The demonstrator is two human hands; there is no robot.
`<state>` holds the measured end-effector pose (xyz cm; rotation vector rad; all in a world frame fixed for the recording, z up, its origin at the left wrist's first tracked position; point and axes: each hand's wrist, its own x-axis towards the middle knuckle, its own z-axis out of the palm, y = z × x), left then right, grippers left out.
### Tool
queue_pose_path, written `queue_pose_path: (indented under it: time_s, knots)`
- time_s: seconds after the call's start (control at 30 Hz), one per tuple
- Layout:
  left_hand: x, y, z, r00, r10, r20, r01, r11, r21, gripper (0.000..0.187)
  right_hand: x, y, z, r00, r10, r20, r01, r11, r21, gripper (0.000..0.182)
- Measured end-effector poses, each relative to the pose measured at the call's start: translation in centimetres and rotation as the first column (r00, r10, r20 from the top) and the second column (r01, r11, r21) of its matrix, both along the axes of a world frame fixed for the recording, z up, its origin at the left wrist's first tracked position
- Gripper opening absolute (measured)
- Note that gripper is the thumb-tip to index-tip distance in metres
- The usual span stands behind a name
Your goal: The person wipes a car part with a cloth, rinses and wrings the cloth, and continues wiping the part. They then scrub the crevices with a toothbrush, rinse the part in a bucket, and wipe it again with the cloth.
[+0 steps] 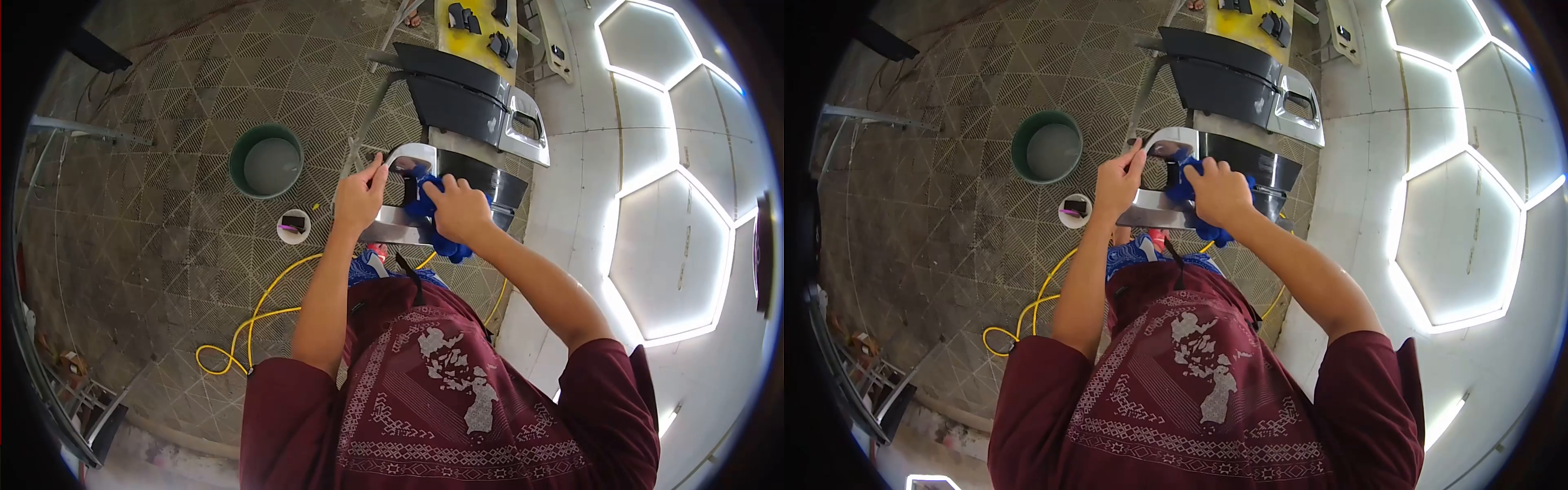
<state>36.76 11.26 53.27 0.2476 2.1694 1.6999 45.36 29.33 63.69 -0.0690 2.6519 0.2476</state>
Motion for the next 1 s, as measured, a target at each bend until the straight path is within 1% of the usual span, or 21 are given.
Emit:
queue_pose_path:
  time_s: [0.03, 0.07, 0.13, 0.17, 0.2, 0.27, 0.3, 0.33, 0.4, 0.43, 0.47, 0.53, 0.63, 0.67, 0.73, 0.77, 0.8, 0.83, 0.87, 0.93, 1.0]
  knots:
    - [0.1, 0.0, -0.1, 0.999, 0.016, -0.029, -0.016, 1.0, -0.007, 0.044, 0.5, 0.4, 0.3, 0.998, -0.059, -0.037, 0.058, 0.998, -0.031, 0.054]
    - [0.2, -0.1, 0.0, 0.999, 0.029, -0.02, -0.029, 1.0, -0.005, 0.044, 0.9, 0.8, 0.6, 0.999, -0.045, -0.028, 0.045, 0.999, -0.029, 0.054]
    - [0.1, -0.2, 0.5, 1.0, 0.014, 0.01, -0.014, 0.999, -0.044, 0.044, 2.1, 1.9, 0.7, 0.969, -0.234, -0.076, 0.222, 0.965, -0.14, 0.051]
    - [0.0, -0.3, 0.5, 1.0, 0.02, 0.017, -0.02, 0.999, -0.045, 0.044, 2.5, 2.7, 0.5, 0.939, -0.327, -0.105, 0.292, 0.921, -0.259, 0.045]
    - [0.0, -0.3, 0.4, 1.0, 0.027, 0.007, -0.027, 0.999, -0.041, 0.044, 2.7, 2.8, 0.2, 0.942, -0.323, -0.097, 0.289, 0.922, -0.258, 0.045]
    - [0.2, -0.2, 0.5, 1.0, 0.023, 0.001, -0.023, 0.999, -0.038, 0.043, 3.2, 2.6, -0.2, 0.899, -0.277, -0.339, 0.121, 0.901, -0.417, 0.042]
    - [0.1, -0.1, 0.7, 1.0, 0.013, 0.016, -0.013, 0.999, -0.041, 0.044, 2.7, 1.4, -0.4, 0.882, -0.282, -0.378, 0.074, 0.873, -0.481, 0.041]
    - [0.2, -0.2, 0.8, 1.0, 0.001, 0.031, 0.0, 0.999, -0.046, 0.044, 2.0, 0.7, -1.8, 0.866, -0.183, -0.466, -0.076, 0.872, -0.484, 0.039]
    - [0.1, -0.1, 0.9, 1.0, 0.01, 0.026, -0.009, 0.999, -0.049, 0.044, 2.1, -1.2, -3.6, 0.87, -0.177, -0.461, -0.045, 0.901, -0.432, 0.038]
    - [0.2, -0.1, 0.9, 1.0, 0.016, 0.022, -0.015, 0.999, -0.05, 0.044, 2.2, -1.5, -4.2, 0.864, -0.159, -0.477, -0.039, 0.924, -0.38, 0.041]
    - [0.2, -0.1, 0.9, 1.0, 0.008, 0.025, -0.007, 0.998, -0.056, 0.044, 2.6, -1.8, -4.4, 0.864, -0.168, -0.474, -0.031, 0.922, -0.385, 0.041]
    - [0.1, 0.0, 0.9, 1.0, 0.016, 0.007, -0.016, 0.999, -0.039, 0.044, 3.1, -2.4, -4.5, 0.855, -0.139, -0.499, -0.002, 0.962, -0.272, 0.047]
    - [0.0, 0.2, 0.9, 0.999, -0.016, -0.032, 0.014, 0.997, -0.075, 0.044, 2.8, -3.2, -5.3, 0.872, -0.143, -0.469, 0.049, 0.977, -0.206, 0.05]
    - [-0.2, 0.2, 0.9, 0.999, -0.015, -0.03, 0.013, 0.997, -0.075, 0.044, 2.4, -2.9, -5.3, 0.873, -0.142, -0.467, 0.049, 0.977, -0.206, 0.05]
    - [-0.1, 0.0, 0.7, 1.0, -0.019, -0.014, 0.017, 0.997, -0.082, 0.043, 2.1, -2.4, -4.9, 0.9, -0.217, -0.378, 0.097, 0.945, -0.311, 0.047]
    - [0.0, 0.1, 0.7, 0.999, -0.032, -0.014, 0.031, 0.996, -0.08, 0.043, 2.2, -1.7, -4.4, 0.908, -0.214, -0.36, 0.076, 0.93, -0.36, 0.043]
    - [0.0, 0.1, 0.6, 1.0, 0.003, -0.022, -0.003, 1.0, -0.031, 0.043, 2.2, -0.7, -3.9, 0.906, -0.221, -0.362, 0.084, 0.93, -0.357, 0.043]
    - [0.0, 0.2, 0.6, 0.999, 0.037, -0.029, -0.036, 0.999, 0.017, 0.043, 2.3, 0.4, -3.5, 0.916, -0.084, -0.393, -0.064, 0.935, -0.35, 0.038]
    - [0.0, 0.2, 0.6, 0.999, 0.026, -0.031, -0.026, 0.999, 0.021, 0.043, 2.6, 1.3, -3.0, 0.905, 0.052, -0.422, -0.21, 0.918, -0.338, 0.033]
    - [0.1, 0.1, 0.6, 0.999, 0.029, -0.026, -0.028, 1.0, 0.003, 0.043, 3.8, 3.4, -2.3, 0.9, 0.046, -0.434, -0.213, 0.914, -0.346, 0.035]
    - [-0.1, 0.3, 0.5, 1.0, 0.025, -0.009, -0.025, 1.0, 0.016, 0.043, 5.0, 5.0, -2.1, 0.886, 0.06, -0.46, -0.214, 0.933, -0.288, 0.036]
